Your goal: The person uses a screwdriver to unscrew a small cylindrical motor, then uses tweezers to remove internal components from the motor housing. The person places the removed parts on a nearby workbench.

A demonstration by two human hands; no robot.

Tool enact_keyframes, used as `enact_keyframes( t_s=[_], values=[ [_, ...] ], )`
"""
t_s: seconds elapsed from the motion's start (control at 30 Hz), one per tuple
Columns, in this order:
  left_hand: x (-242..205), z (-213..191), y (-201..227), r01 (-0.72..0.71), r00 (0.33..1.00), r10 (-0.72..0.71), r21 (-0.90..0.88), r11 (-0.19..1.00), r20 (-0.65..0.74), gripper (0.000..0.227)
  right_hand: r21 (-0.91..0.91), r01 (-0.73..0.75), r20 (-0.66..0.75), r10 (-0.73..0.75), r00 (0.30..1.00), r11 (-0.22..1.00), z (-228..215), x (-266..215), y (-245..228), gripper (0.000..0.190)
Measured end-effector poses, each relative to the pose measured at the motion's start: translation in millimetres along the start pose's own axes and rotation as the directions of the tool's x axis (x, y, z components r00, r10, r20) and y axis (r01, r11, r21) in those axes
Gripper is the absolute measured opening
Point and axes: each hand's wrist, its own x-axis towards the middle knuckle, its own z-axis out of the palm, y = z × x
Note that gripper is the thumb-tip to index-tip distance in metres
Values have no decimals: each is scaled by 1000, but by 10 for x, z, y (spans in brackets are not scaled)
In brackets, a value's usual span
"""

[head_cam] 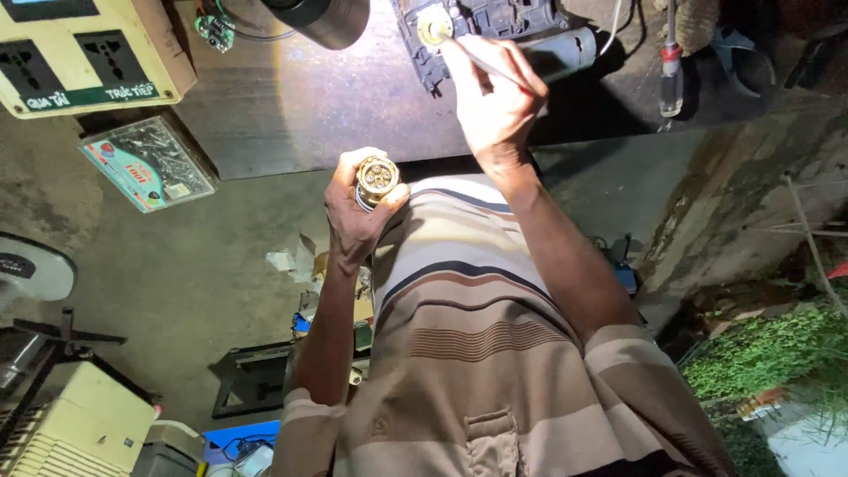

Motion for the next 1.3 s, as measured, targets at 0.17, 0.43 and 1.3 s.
enact_keyframes(
  t_s=[0.17,0.43,1.3],
  values=[
    [30,37,65,80,997,-80,32,996,11,41,20,-105,-51,106,993,994,-61,14,91,10],
    [88,56,222,106,994,-106,24,994,4,36,63,-178,82,173,981,982,36,-145,307,12],
    [54,83,-208,-32,999,34,67,997,-21,44,513,-485,267,405,874,708,-311,-406,114,8]
  ],
)
